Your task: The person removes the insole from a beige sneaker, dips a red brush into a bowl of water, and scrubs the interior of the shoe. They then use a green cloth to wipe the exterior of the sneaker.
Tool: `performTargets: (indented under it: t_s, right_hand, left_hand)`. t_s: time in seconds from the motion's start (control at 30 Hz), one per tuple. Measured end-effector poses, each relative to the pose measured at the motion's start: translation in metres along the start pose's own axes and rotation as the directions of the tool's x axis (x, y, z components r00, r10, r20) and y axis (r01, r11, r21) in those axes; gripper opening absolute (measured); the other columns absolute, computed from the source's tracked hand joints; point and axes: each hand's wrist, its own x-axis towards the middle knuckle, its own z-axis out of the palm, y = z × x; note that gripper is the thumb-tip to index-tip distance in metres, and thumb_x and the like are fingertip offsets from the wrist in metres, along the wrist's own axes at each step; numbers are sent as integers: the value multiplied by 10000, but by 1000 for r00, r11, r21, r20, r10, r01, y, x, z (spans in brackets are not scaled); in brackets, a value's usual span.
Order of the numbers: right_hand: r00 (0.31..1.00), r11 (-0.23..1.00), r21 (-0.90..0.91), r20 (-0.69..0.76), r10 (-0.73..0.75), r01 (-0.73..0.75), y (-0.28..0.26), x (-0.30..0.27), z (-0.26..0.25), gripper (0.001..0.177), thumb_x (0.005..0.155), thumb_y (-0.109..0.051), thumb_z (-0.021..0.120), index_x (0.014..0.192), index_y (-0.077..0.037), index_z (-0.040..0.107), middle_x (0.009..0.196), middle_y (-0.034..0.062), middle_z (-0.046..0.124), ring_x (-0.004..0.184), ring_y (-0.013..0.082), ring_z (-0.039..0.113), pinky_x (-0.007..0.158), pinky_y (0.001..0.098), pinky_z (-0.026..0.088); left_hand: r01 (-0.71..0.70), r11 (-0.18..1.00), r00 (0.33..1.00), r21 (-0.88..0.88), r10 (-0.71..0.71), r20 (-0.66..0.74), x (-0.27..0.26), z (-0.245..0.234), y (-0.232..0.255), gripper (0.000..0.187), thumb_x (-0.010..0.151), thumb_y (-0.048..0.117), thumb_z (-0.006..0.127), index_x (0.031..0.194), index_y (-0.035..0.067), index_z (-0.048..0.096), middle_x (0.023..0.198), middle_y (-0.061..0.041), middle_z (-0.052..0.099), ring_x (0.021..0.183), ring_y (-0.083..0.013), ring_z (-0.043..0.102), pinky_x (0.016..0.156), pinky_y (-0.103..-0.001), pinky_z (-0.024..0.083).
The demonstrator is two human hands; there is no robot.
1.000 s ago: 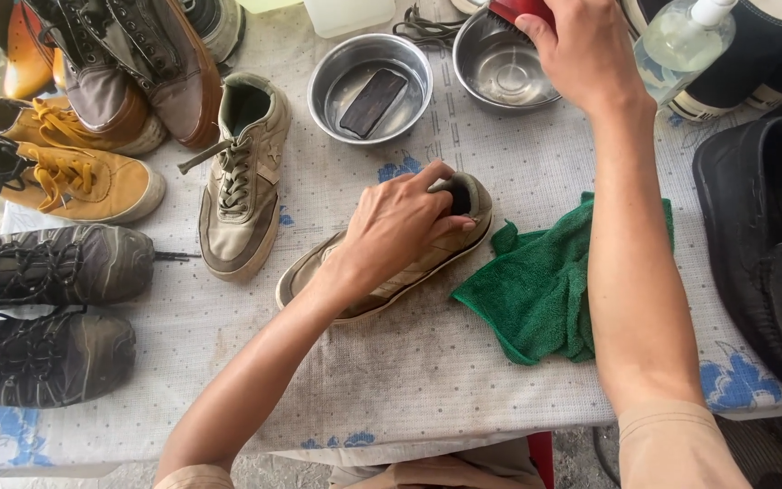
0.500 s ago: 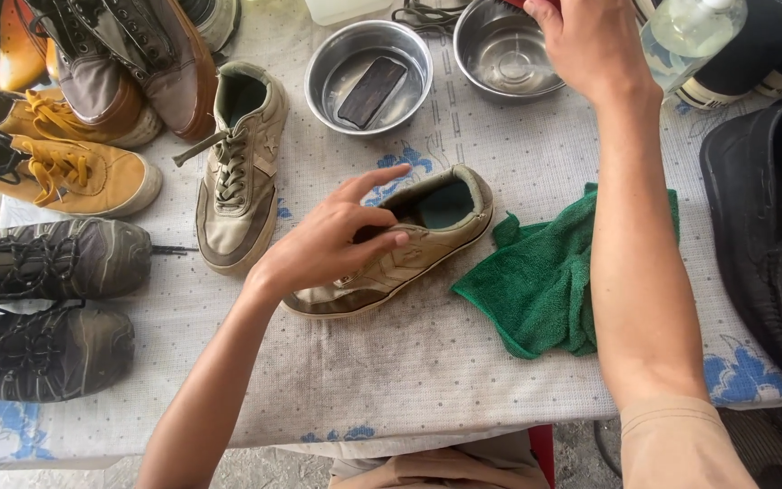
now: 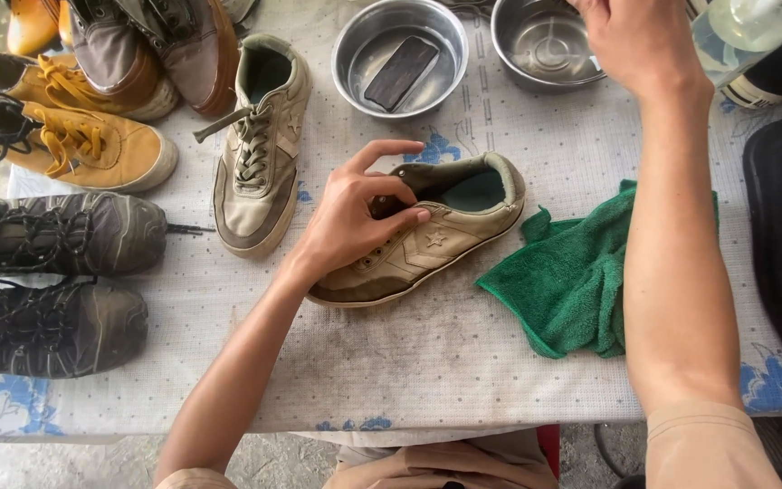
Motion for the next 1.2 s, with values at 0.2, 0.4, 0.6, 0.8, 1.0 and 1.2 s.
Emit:
performTargets:
  t_s: [0.2, 0.4, 0.6, 0.8, 1.0, 1.2]
  right_hand:
    - [999, 1000, 16, 27, -27, 27, -8, 2, 16, 280, 1194, -33, 438, 1265, 142, 645, 1045, 347, 686, 870, 545, 662, 798, 640, 505]
    - [998, 998, 17, 34, -58, 58, -14, 6, 21, 269, 1197, -35, 449, 1269, 140, 639, 1060, 340, 683, 884, 535, 656, 798, 628, 502]
    - [997, 998, 17, 47, -65, 64, -6, -11, 38, 258, 1199, -37, 459, 1273, 138, 634, 1075, 334, 681, 899, 525, 651, 798, 615, 499]
    - [995, 997, 22, 56, -77, 75, 30, -75, 103, 248, 1201, -39, 469, 1277, 136, 628, 1089, 327, 678, 913, 515, 646, 797, 603, 496]
    - [995, 996, 21, 60, -83, 82, 32, -101, 104, 239, 1204, -40, 480, 1281, 134, 623, 1104, 321, 676, 927, 505, 641, 797, 590, 493]
    - [994, 996, 25, 62, -87, 86, 29, -117, 103, 230, 1206, -42, 490, 1285, 132, 618, 1118, 314, 673, 942, 495, 635, 797, 578, 490]
  left_hand:
    - [8, 1000, 1000, 14, -7, -17, -3, 2, -1, 142, 895, 144, 783, 901, 7, 748, 1225, -168, 655, 956, -440, 745, 797, -487, 633]
    - [-12, 1000, 997, -28, 14, 71, -6, -8, 9, 218, 894, 211, 783, 975, 11, 749, 1205, -232, 655, 1011, -448, 712, 834, -530, 623]
    - [-43, 997, 994, 71, 35, 103, -11, -12, 17, 291, 895, 295, 787, 798, 34, 704, 1349, -177, 570, 1200, -446, 623, 923, -622, 563]
    - [-65, 998, 992, -5, 65, 108, -11, -9, 22, 261, 1010, 250, 664, 874, 33, 619, 1327, -174, 574, 1143, -480, 662, 937, -621, 540]
    - [-50, 998, 996, 38, 47, 80, -10, -9, 11, 256, 1040, 266, 624, 875, 70, 620, 1232, -127, 645, 983, -372, 747, 824, -484, 593]
    - [-61, 998, 996, 18, 60, 64, -9, -10, 10, 267, 1043, 264, 628, 867, 65, 607, 1209, -119, 672, 965, -352, 745, 777, -437, 592]
